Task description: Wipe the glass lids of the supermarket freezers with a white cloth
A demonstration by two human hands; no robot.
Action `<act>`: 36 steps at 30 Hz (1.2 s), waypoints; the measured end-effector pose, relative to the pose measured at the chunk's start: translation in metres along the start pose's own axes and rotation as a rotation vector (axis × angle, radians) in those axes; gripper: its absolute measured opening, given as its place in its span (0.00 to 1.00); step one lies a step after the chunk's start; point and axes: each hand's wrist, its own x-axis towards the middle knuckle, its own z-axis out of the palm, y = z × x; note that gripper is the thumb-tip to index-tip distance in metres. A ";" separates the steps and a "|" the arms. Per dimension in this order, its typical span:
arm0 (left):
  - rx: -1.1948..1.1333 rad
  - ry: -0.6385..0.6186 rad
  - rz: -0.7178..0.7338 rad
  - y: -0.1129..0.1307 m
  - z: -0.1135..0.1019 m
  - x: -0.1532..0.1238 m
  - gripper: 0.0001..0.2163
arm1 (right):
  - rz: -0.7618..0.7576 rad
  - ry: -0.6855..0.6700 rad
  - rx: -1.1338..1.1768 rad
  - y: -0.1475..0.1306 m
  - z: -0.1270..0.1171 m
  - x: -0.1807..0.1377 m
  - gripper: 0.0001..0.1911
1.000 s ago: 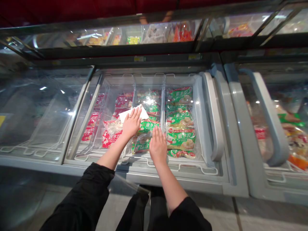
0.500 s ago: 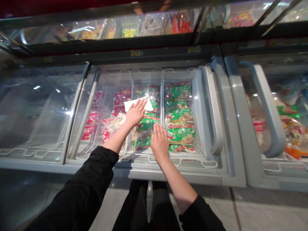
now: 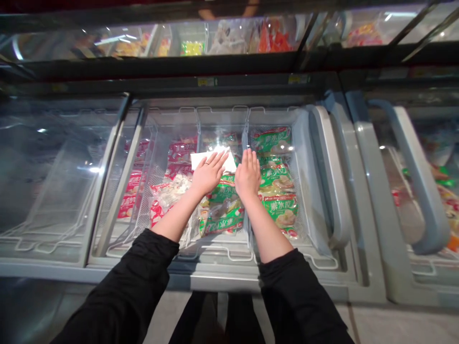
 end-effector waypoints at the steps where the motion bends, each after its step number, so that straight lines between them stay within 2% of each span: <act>1: -0.001 0.012 -0.036 -0.004 0.000 -0.001 0.27 | 0.005 0.007 0.001 -0.002 0.003 0.002 0.34; 4: 0.001 0.034 -0.105 -0.004 0.004 -0.023 0.28 | 0.013 0.018 0.005 -0.007 0.008 0.004 0.33; 7: 0.000 0.018 -0.083 0.011 0.010 -0.039 0.28 | 0.016 0.033 0.009 -0.008 0.012 0.001 0.33; 9: -0.002 0.003 -0.020 0.018 0.010 -0.029 0.27 | 0.008 0.045 0.016 -0.007 0.013 0.000 0.33; 11: -0.007 -0.009 0.062 0.016 0.007 -0.004 0.27 | 0.000 0.052 0.016 -0.005 0.013 -0.001 0.33; 13: -0.012 -0.014 0.109 0.006 0.002 0.024 0.27 | -0.006 0.050 0.005 -0.004 0.013 -0.001 0.33; 15: -0.009 0.001 0.073 -0.009 -0.002 0.040 0.27 | -0.014 0.043 -0.006 -0.004 0.012 -0.002 0.33; 17: 0.001 0.029 -0.014 -0.020 -0.003 0.036 0.27 | -0.020 0.041 -0.009 -0.005 0.011 -0.002 0.33; 19: 0.012 0.042 -0.071 -0.021 -0.002 0.016 0.27 | -0.016 0.046 -0.008 -0.006 0.011 -0.002 0.33; 21: 0.019 0.018 -0.060 -0.012 0.002 -0.004 0.28 | -0.011 0.049 -0.004 -0.007 0.011 -0.003 0.33; 23: 0.019 -0.011 -0.009 0.001 0.004 -0.011 0.27 | -0.010 0.046 0.001 -0.008 0.011 -0.003 0.33; 25: 0.014 -0.022 0.058 0.010 0.003 0.003 0.27 | -0.011 0.047 0.005 -0.008 0.012 -0.003 0.32; 27: 0.005 -0.010 0.106 0.010 0.001 0.033 0.27 | -0.007 0.057 -0.002 -0.008 0.012 -0.003 0.31; 29: -0.008 0.005 0.109 0.002 -0.003 0.063 0.27 | -0.009 0.071 -0.018 -0.008 0.013 -0.004 0.31; 31: -0.025 0.020 0.074 -0.008 -0.006 0.078 0.26 | -0.017 0.085 -0.034 -0.008 0.014 -0.004 0.32; 33: -0.039 0.040 0.006 -0.014 -0.007 0.073 0.26 | -0.025 0.095 -0.044 -0.008 0.014 -0.004 0.32; 36: -0.046 0.071 -0.091 -0.007 -0.001 0.042 0.27 | -0.025 0.093 -0.041 -0.009 0.014 -0.004 0.32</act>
